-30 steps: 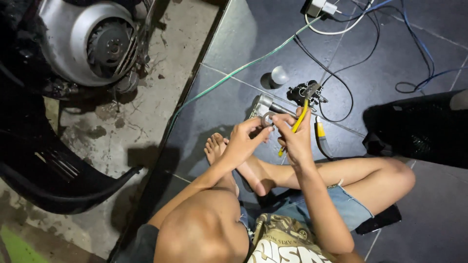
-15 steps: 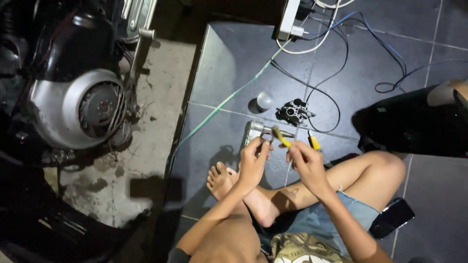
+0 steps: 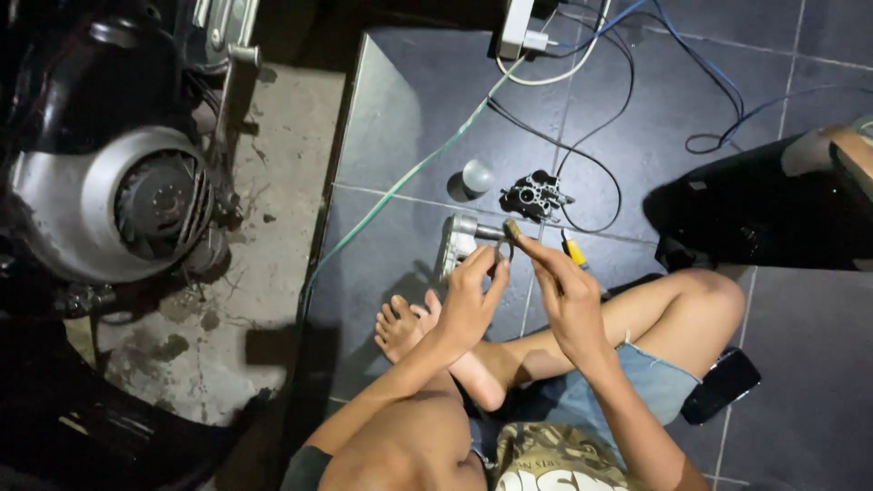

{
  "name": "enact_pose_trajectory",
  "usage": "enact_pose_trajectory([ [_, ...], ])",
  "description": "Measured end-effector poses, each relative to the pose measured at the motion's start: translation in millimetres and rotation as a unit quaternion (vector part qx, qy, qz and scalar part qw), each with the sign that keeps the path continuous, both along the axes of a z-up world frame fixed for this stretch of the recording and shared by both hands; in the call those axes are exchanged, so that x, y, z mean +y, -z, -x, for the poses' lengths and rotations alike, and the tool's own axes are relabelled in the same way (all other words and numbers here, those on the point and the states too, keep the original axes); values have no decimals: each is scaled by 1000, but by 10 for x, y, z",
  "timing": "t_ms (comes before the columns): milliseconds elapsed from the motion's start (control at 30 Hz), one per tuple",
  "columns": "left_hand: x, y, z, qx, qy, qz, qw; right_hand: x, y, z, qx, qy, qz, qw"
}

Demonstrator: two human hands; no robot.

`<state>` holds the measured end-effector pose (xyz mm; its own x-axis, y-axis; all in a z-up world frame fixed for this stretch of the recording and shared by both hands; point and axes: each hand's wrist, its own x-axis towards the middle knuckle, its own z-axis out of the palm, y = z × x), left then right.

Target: The person is cleaning a motorcycle engine component using a small brush and a wire brush while sitting on the floor.

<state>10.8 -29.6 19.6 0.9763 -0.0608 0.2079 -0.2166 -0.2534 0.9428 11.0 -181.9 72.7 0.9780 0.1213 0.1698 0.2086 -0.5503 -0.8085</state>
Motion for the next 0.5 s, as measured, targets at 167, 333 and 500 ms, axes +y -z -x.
enact_pose_trajectory([
  [167, 78, -186, 102, -1, 7, 13, 1000, -50, 156, 151, 6, -8, -12, 1000],
  [333, 189, -289, 225, -4, 4, 22, 1000, 62, 219, 243, -11, -29, -11, 999],
  [500, 285, -425, 299, -2, 2, 19, 1000, 139, 316, 362, -9, -40, -22, 999],
])
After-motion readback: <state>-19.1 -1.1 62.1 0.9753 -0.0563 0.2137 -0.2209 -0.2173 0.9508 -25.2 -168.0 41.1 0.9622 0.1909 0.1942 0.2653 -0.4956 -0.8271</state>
